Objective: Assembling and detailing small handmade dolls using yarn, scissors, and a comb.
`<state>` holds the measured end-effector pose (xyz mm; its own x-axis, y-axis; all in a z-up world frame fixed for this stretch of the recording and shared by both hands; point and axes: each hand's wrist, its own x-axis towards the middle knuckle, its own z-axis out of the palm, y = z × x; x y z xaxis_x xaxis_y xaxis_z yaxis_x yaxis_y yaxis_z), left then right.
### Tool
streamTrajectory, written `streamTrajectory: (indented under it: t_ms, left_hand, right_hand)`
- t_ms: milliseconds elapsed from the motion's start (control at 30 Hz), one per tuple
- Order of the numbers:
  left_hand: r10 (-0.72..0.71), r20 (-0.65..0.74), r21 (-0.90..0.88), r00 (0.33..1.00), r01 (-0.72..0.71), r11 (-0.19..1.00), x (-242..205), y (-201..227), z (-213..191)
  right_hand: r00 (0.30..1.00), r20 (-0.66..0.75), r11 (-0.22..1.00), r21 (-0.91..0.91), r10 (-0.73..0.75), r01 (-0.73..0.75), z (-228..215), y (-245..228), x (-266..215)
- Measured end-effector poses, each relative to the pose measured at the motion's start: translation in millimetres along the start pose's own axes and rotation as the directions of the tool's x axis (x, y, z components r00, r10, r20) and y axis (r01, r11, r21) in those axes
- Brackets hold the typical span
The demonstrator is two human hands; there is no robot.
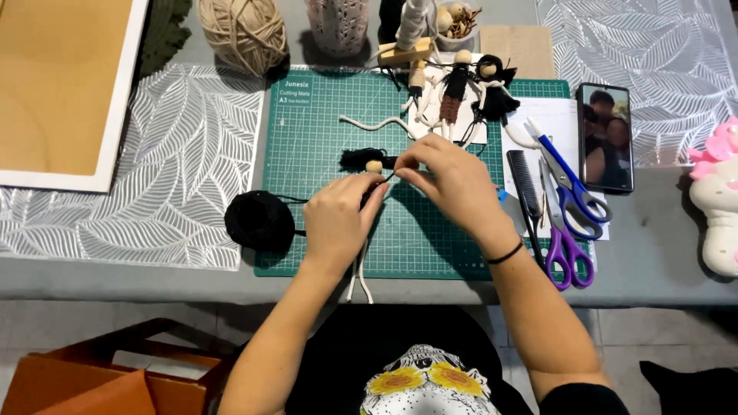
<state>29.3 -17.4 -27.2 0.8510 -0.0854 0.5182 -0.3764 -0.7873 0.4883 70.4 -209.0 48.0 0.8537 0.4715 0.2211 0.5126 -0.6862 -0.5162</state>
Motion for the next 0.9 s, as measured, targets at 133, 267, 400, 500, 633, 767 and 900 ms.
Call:
streamTrajectory:
  t_ms: [133, 267, 400, 500, 633, 767, 900]
  left_hand:
    - [0.029, -0.023, 0.141, 0.999, -0.026, 0.990, 7.2, 2.1, 0.6]
    - [0.047, -0.049, 0.219, 0.998, -0.035, 0.975, 7.0, -0.8, 3.2]
    - [0.074, -0.085, 0.286, 0.994, -0.047, 0.957, 4.6, -7.5, 8.4]
    - [0.090, -0.108, 0.271, 0.990, -0.058, 0.961, 8.1, -5.8, 6.2]
    - [0.097, -0.102, 0.272, 0.990, -0.066, 0.960, 8.0, -5.9, 8.6]
    - [0.094, -0.105, 0.270, 0.990, -0.062, 0.961, 6.7, -6.1, 11.4]
    - [0.083, -0.102, 0.269, 0.991, -0.053, 0.962, 8.5, -2.6, 9.3]
  right_hand:
    - [0.999, 0.041, 0.999, -0.033, 0.030, -0.028, 14.4, 16.2, 19.7]
    - [0.998, 0.058, 0.998, -0.066, -0.011, 0.015, 33.5, 34.6, 29.2]
    - [0.996, 0.024, 0.991, -0.104, -0.083, 0.086, 46.3, 44.4, 32.5]
    - [0.996, 0.012, 0.985, -0.145, -0.093, 0.094, 49.6, 46.7, 32.0]
    - [0.997, 0.011, 0.989, -0.131, -0.073, 0.074, 50.0, 42.8, 34.7]
    - [0.998, -0.024, 0.995, -0.086, -0.062, 0.060, 52.1, 44.5, 34.5]
    - [0.997, -0.066, 0.998, 0.049, -0.045, 0.048, 53.5, 45.5, 33.3]
